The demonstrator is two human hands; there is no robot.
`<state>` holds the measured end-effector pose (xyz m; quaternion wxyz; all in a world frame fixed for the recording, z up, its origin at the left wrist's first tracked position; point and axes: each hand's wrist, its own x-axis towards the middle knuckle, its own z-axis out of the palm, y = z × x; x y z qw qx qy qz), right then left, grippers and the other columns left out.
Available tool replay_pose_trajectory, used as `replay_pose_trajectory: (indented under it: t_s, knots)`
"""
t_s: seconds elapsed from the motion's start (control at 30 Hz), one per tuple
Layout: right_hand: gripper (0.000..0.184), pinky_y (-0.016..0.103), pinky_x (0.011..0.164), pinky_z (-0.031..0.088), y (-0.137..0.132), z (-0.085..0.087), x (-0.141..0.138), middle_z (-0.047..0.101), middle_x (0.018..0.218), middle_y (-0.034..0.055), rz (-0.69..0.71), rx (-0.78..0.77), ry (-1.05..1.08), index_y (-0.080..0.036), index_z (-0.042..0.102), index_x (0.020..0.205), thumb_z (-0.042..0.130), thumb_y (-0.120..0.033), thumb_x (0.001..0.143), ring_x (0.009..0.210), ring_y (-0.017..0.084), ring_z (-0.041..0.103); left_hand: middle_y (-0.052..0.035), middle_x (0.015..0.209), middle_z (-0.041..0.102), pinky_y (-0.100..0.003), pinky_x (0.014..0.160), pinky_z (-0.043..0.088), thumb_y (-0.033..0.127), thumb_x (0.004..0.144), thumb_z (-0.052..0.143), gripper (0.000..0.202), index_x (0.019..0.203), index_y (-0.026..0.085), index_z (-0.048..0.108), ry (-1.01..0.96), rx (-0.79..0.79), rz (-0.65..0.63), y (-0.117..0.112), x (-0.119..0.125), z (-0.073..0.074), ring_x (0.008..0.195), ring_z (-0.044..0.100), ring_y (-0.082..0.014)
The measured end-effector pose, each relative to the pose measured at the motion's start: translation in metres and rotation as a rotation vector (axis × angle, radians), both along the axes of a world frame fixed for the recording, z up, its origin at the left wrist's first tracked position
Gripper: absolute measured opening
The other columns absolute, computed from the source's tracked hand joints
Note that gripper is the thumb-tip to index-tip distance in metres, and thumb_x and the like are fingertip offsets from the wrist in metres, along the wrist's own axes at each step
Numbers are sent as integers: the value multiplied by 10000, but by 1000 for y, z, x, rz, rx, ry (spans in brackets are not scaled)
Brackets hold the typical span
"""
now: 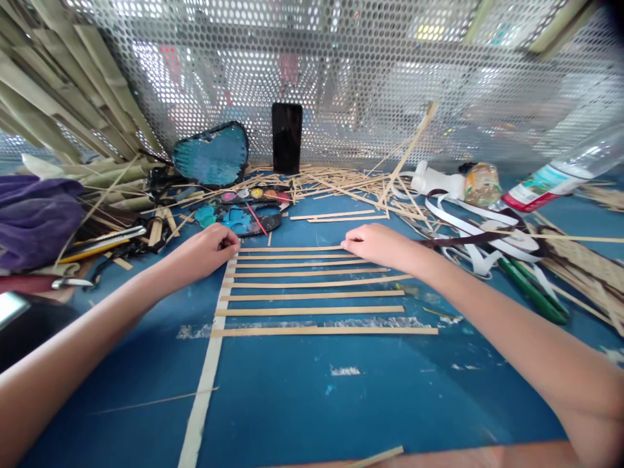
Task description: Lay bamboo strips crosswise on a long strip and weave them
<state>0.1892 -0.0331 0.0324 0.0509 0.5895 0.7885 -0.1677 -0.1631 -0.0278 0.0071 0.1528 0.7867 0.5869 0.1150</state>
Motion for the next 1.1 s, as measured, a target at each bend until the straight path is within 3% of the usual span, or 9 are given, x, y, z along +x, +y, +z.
replay_pose_trajectory:
  t_s: [0.07,0.17,0.37,0.47,0.6,0.73,0.93,1.03,1.1]
  knots:
    - [404,403,844,377,-2,-1,-1,652,732,61,33,114,-113,-196,588,678,393,-419,952,742,211,584,-53,912,611,-333,764,455,488,790,503,318,932,205,535,-14,43,48,-2,1,-3,774,564,-208]
    - [490,520,970,318,-4,-4,1,668,982,129,75,265,-229,-190,682,743,367,-490,967,983,296,595,-27,855,585,-312,715,432,459,775,511,285,920,215,507,-18,48,83,-2,4,-5,715,526,-188]
    - [638,533,1037,309,-7,-12,8,570,1209,243,27,429,-295,-71,690,1088,435,-630,914,1210,403,484,-9,757,576,-304,638,382,447,707,525,242,802,224,528,-49,-25,100,5,5,-6,648,505,-189]
    - [555,520,1054,317,2,-7,18,584,1196,221,21,328,-150,-106,681,1002,520,-621,874,1190,388,509,-6,765,598,-305,641,389,451,705,522,253,819,226,543,-61,-32,101,8,4,-6,651,518,-193]
    - [476,475,956,424,40,14,54,665,925,122,-102,235,-22,-166,638,740,523,-606,879,916,287,623,-6,776,617,-307,660,413,423,685,508,264,848,226,574,-74,-58,99,8,5,-5,687,561,-209]
    - [372,413,837,479,85,29,94,687,1063,178,-318,350,15,-135,669,984,361,-343,978,942,283,637,-6,784,633,-309,673,411,365,696,491,247,873,233,602,-70,-59,97,6,5,-4,726,584,-220]
    - [223,299,871,471,104,-4,85,739,1072,86,-168,252,100,-183,743,1016,675,-300,838,953,213,658,-5,820,648,-308,703,417,364,732,500,230,880,237,622,-97,-53,87,7,2,-7,764,593,-217]
    - [176,336,891,457,103,-18,73,736,1053,115,-178,290,100,-165,745,967,670,-235,824,975,246,652,0,797,648,-305,691,413,364,730,513,226,865,232,638,-107,-52,77,7,2,-6,736,585,-210]
    - [153,334,862,461,102,-17,71,736,1042,118,-195,303,127,-155,734,935,618,-207,851,945,241,653,2,783,649,-304,683,409,354,730,525,219,855,222,648,-118,-50,75,6,1,-5,717,577,-204]
